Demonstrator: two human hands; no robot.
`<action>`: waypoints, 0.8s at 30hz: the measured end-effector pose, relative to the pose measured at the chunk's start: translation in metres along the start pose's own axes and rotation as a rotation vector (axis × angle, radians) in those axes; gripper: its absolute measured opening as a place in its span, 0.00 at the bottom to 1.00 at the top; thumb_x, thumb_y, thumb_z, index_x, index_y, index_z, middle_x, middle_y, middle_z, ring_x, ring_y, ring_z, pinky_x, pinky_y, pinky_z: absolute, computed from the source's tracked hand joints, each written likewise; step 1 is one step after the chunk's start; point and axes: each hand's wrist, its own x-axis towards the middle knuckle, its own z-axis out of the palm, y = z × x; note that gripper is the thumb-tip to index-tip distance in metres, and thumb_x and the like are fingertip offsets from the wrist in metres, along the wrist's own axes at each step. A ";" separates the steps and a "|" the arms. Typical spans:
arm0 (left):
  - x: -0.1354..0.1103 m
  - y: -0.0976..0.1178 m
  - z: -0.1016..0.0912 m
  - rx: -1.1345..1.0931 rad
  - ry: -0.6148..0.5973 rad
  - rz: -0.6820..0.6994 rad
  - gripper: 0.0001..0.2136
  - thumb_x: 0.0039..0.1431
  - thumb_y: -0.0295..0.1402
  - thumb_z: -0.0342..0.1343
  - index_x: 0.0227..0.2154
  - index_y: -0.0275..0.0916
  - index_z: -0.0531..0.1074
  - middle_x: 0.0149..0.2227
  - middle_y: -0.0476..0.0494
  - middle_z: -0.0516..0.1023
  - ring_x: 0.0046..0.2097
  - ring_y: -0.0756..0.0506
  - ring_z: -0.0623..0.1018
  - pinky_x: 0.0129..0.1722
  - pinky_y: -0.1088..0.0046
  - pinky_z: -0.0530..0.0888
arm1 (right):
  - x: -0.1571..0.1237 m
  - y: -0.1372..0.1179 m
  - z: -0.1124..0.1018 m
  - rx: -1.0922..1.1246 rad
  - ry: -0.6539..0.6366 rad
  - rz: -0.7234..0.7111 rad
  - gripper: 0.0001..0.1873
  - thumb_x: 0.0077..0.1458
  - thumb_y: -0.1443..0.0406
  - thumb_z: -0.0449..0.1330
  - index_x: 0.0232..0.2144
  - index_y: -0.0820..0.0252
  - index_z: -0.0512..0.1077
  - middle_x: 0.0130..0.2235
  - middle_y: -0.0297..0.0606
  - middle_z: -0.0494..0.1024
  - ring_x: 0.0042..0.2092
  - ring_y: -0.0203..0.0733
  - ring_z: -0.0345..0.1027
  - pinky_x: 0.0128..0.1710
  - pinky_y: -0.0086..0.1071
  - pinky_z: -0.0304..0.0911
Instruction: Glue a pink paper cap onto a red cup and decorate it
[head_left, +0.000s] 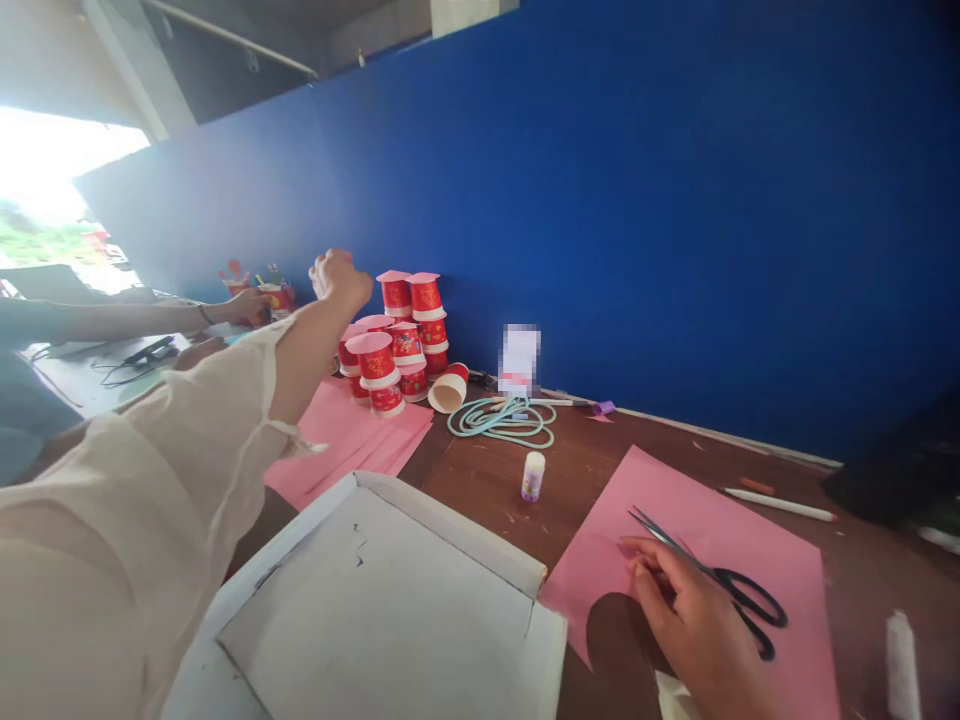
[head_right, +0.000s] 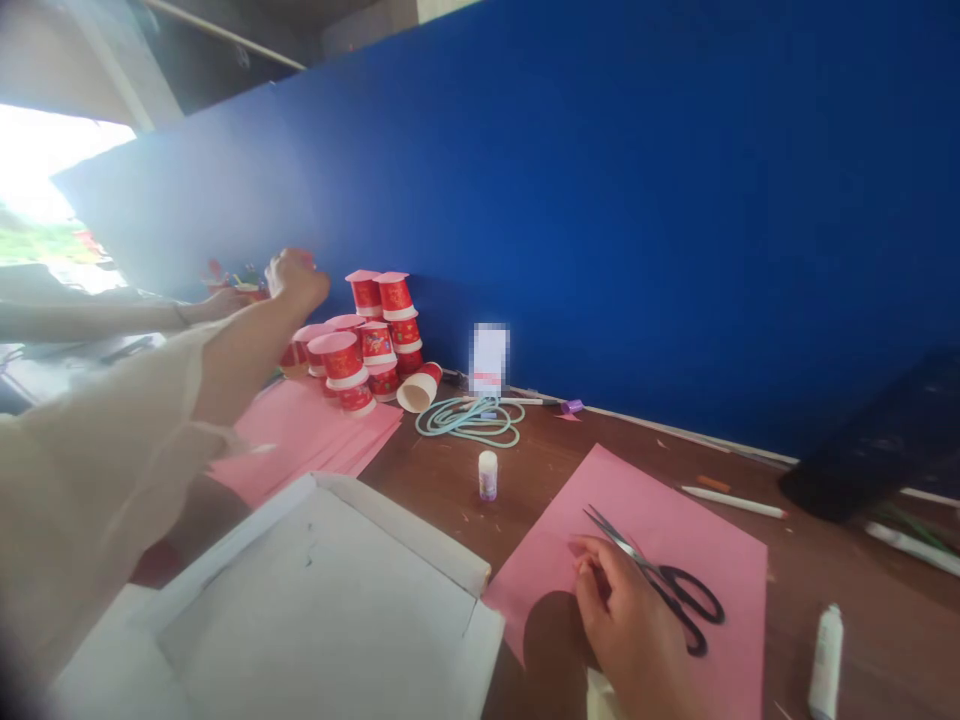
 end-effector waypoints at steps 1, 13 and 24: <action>-0.013 0.002 -0.002 -0.014 0.034 0.036 0.17 0.59 0.25 0.53 0.51 0.25 0.67 0.50 0.42 0.71 0.61 0.38 0.66 0.56 0.63 0.62 | 0.000 0.000 0.000 0.000 -0.019 0.004 0.19 0.57 0.53 0.51 0.41 0.52 0.77 0.42 0.37 0.84 0.40 0.44 0.79 0.36 0.35 0.72; -0.203 0.000 0.060 -0.409 -0.557 -0.040 0.10 0.54 0.30 0.57 0.39 0.42 0.79 0.35 0.48 0.82 0.38 0.45 0.81 0.39 0.72 0.76 | 0.005 0.000 -0.004 0.034 -0.123 0.018 0.18 0.57 0.54 0.52 0.43 0.52 0.77 0.44 0.38 0.83 0.41 0.46 0.79 0.39 0.36 0.71; -0.192 -0.012 0.131 -0.260 -0.508 -0.209 0.15 0.49 0.36 0.66 0.42 0.40 0.78 0.46 0.36 0.82 0.51 0.34 0.80 0.51 0.59 0.75 | 0.006 0.004 0.003 0.106 -0.107 0.024 0.20 0.56 0.52 0.52 0.41 0.52 0.78 0.43 0.38 0.84 0.43 0.46 0.79 0.40 0.37 0.71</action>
